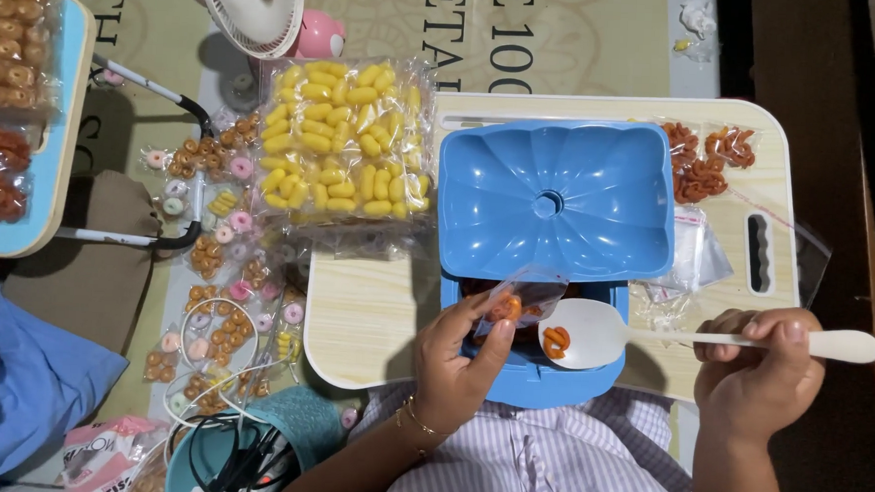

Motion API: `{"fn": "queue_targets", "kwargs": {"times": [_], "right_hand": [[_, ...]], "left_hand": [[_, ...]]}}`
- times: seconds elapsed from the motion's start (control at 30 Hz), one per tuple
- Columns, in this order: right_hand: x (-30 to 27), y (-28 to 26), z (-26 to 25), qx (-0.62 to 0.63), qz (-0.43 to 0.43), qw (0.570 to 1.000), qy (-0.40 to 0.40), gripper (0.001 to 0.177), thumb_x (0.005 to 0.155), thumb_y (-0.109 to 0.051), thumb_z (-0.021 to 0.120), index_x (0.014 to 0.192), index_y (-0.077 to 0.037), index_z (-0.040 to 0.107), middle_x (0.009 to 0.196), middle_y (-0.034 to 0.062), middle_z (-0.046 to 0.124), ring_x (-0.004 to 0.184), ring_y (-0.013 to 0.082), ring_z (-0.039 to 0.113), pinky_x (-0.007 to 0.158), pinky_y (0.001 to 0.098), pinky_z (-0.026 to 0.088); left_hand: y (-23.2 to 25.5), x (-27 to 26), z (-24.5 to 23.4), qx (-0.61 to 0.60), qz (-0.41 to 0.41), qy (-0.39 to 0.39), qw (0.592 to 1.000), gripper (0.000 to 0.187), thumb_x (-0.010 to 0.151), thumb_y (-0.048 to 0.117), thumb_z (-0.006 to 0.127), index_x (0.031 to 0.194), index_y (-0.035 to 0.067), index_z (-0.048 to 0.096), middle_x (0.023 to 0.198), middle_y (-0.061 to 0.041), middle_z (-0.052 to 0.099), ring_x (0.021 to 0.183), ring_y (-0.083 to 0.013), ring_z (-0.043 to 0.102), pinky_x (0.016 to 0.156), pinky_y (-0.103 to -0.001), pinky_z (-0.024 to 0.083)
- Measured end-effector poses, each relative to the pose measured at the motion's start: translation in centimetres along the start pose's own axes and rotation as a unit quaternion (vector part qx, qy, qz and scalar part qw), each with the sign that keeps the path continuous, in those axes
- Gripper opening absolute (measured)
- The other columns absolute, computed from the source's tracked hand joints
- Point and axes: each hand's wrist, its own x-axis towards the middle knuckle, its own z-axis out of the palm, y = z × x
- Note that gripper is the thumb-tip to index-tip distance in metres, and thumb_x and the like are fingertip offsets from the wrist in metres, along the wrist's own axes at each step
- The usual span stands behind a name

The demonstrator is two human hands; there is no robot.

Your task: A person is manually portioning and packing small orange snacks into individual plastic bags using a spoon and their hands.

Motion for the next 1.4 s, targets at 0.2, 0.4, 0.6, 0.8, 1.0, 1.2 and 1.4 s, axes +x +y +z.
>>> {"fn": "queue_targets", "kwargs": {"times": [0.2,0.4,0.6,0.8,1.0,1.2,1.4], "right_hand": [[0.5,-1.2,-1.6,-0.052,-0.085,0.995,0.003,0.030,0.117,-0.039,0.044,0.092,-0.025,0.049,0.059,-0.0092,0.043,0.047,0.0041,0.043,0.046,0.0197,0.037],[0.4,-2.4,-2.3,-0.046,-0.098,0.994,0.023,0.028,0.116,-0.046,0.044,0.095,-0.027,0.044,0.063,-0.0092,0.040,0.052,0.0023,0.036,0.053,0.0190,0.034],[0.1,-2.8,-1.7,-0.037,-0.091,0.994,0.044,0.025,0.115,-0.039,0.039,0.094,-0.026,0.043,0.062,-0.0080,0.037,0.051,0.0038,0.032,0.053,0.0197,0.031],[0.0,-2.7,-2.4,0.012,-0.080,0.993,0.090,0.027,0.118,-0.027,0.039,0.092,-0.024,0.045,0.063,-0.0074,0.035,0.053,0.0043,0.031,0.056,0.0187,0.032],[-0.2,-2.9,-2.3,-0.002,-0.110,0.989,0.099,0.026,0.116,-0.025,0.040,0.091,-0.024,0.045,0.063,-0.0062,0.035,0.055,0.0059,0.032,0.057,0.0200,0.032],[-0.6,-2.2,-3.6,-0.007,-0.101,0.992,0.082,0.019,0.115,-0.038,0.041,0.101,-0.028,0.047,0.068,-0.0095,0.035,0.058,0.0025,0.032,0.058,0.0174,0.028],[-0.6,-1.6,-2.4,-0.091,-0.156,0.982,0.049,0.023,0.122,-0.029,0.033,0.103,-0.020,0.041,0.065,-0.0038,0.034,0.056,0.0074,0.033,0.060,0.0213,0.036]], "left_hand": [[-0.1,0.0,0.1,0.016,-0.005,0.004,1.000,0.033,0.091,0.014,0.067,0.121,0.001,0.068,0.106,-0.010,0.077,0.088,-0.0177,0.073,0.080,-0.028,0.058],[0.1,0.2,0.0,0.021,0.003,0.003,1.000,0.033,0.090,0.012,0.066,0.121,0.001,0.069,0.103,-0.009,0.077,0.084,-0.0169,0.071,0.075,-0.027,0.058],[0.4,0.4,0.1,-0.009,0.017,-0.009,1.000,0.033,0.091,0.009,0.065,0.123,0.000,0.067,0.108,-0.010,0.077,0.088,-0.0173,0.071,0.078,-0.028,0.058],[0.7,0.6,0.1,0.006,0.020,-0.021,1.000,0.035,0.089,0.008,0.066,0.124,0.000,0.067,0.103,-0.010,0.077,0.087,-0.0173,0.072,0.077,-0.027,0.059],[0.7,0.7,0.3,0.047,0.025,-0.019,0.998,0.034,0.091,0.012,0.067,0.123,0.001,0.068,0.103,-0.009,0.077,0.085,-0.0163,0.072,0.075,-0.026,0.059],[0.5,0.6,0.3,0.053,0.035,-0.019,0.998,0.035,0.090,0.011,0.067,0.123,0.000,0.067,0.104,-0.010,0.077,0.085,-0.0171,0.073,0.074,-0.026,0.059],[0.5,0.4,0.2,0.013,0.023,-0.006,1.000,0.036,0.089,0.006,0.067,0.125,0.001,0.067,0.103,-0.007,0.077,0.086,-0.0148,0.072,0.076,-0.026,0.059]]}}
